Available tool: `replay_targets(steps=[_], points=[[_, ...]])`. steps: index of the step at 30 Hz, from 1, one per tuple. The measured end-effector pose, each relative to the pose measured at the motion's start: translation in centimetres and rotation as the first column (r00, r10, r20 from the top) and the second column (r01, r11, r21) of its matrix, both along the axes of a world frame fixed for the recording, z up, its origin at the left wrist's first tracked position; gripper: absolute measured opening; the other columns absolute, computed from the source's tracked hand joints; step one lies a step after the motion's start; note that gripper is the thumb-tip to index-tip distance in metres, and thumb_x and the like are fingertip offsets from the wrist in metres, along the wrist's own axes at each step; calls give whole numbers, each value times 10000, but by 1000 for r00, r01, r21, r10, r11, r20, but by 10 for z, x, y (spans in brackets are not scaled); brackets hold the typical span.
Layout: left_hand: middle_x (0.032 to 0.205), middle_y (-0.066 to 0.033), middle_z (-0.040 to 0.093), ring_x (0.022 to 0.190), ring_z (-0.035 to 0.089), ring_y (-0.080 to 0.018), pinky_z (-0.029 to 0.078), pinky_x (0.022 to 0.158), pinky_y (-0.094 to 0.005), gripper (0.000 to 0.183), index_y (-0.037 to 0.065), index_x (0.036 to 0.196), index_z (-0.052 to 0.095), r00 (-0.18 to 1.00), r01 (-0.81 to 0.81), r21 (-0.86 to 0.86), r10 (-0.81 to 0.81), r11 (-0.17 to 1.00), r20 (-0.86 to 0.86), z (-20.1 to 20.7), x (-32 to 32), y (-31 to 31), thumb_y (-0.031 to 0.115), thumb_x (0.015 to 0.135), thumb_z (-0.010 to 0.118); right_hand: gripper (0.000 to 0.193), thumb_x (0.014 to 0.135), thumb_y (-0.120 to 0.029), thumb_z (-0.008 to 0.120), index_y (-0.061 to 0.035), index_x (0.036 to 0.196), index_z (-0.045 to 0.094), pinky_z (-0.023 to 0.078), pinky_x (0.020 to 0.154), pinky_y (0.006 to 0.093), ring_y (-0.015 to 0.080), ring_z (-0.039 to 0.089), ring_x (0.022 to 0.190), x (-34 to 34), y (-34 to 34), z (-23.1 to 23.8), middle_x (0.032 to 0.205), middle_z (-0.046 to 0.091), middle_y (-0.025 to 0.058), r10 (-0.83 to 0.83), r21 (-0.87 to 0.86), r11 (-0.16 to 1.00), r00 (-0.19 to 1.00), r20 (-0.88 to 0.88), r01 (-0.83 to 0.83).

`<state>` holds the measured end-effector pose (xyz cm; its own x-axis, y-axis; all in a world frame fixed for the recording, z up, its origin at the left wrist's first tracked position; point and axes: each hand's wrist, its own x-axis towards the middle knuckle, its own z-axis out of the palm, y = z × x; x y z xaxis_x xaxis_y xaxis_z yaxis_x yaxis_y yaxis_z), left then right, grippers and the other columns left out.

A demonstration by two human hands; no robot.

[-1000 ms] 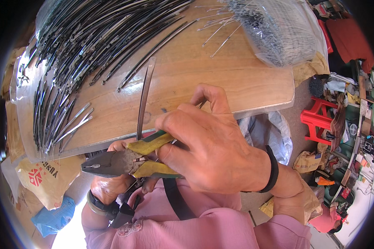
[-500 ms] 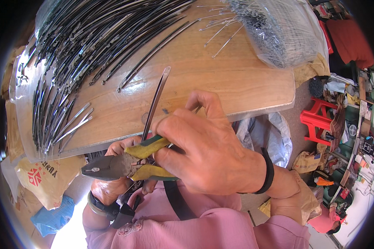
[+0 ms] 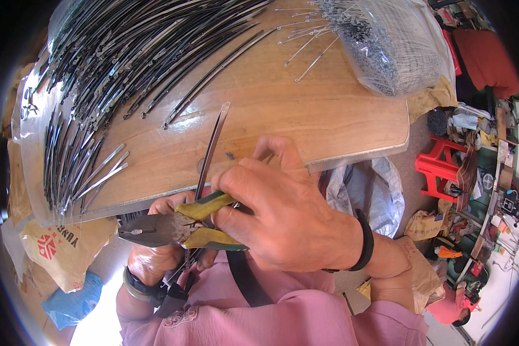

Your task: The person is using pliers to secure thin metal wires around bundles of flat metal strips on a wooden table. They align the strips and twist the wire by hand using the pliers to tighten the connection.

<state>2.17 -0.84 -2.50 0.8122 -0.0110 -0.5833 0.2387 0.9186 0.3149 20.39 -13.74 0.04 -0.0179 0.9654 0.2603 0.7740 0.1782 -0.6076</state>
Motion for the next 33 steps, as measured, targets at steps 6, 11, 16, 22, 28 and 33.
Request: replay_targets(steps=[6, 11, 16, 22, 28, 33], points=[[822, -93, 667, 630, 650, -152, 511, 548, -251, 247, -3, 920, 616, 998, 46, 124, -41, 991, -41, 6, 4, 1, 166, 817, 764, 114, 665, -69, 663, -6, 751, 623, 353, 823, 486, 231, 554, 747, -3, 1, 2, 899, 540, 92, -17, -55, 998, 997, -72, 13], [826, -99, 658, 616, 638, -154, 502, 534, -251, 289, -5, 906, 619, 999, 32, 94, -29, 995, -32, 5, 3, 0, 218, 812, 777, 107, 660, -41, 655, -5, 753, 617, 352, 833, 490, 243, 557, 749, -5, 0, 0, 900, 538, 101, -42, -52, 998, 995, -87, 37], [816, -90, 642, 534, 605, -170, 461, 408, -255, 755, -32, 1120, 546, 997, 60, 159, -51, 986, -62, 3, 4, -5, 467, 649, 861, 108, 659, -30, 658, -2, 755, 618, 353, 834, 491, 245, 555, 742, -5, -1, -1, 890, 534, 102, -46, -61, 997, 994, -100, 40], [811, -95, 649, 526, 602, -170, 462, 403, -259, 886, -53, 1180, 533, 991, 61, 160, -41, 985, -124, 5, 5, -5, 509, 589, 881, 108, 660, -29, 661, 2, 757, 623, 357, 832, 492, 247, 555, 741, -4, 0, -2, 882, 536, 102, -38, -69, 997, 992, -121, 29], [783, -100, 649, 525, 601, -171, 456, 385, -266, 841, -64, 1164, 543, 990, 52, 139, -32, 989, -139, 4, 5, -5, 426, 583, 901, 117, 664, -40, 655, 6, 769, 633, 366, 831, 498, 255, 556, 746, -5, -2, -5, 892, 549, 108, -43, -61, 997, 992, -122, 36], [759, -100, 642, 498, 588, -169, 439, 359, -263, 593, -76, 1103, 565, 986, 48, 134, -25, 990, -163, 3, 7, -5, 163, 632, 835, 131, 653, -46, 649, 6, 772, 635, 366, 834, 497, 257, 556, 748, -4, -2, -5, 892, 544, 108, -33, -71, 997, 993, -116, 25]])
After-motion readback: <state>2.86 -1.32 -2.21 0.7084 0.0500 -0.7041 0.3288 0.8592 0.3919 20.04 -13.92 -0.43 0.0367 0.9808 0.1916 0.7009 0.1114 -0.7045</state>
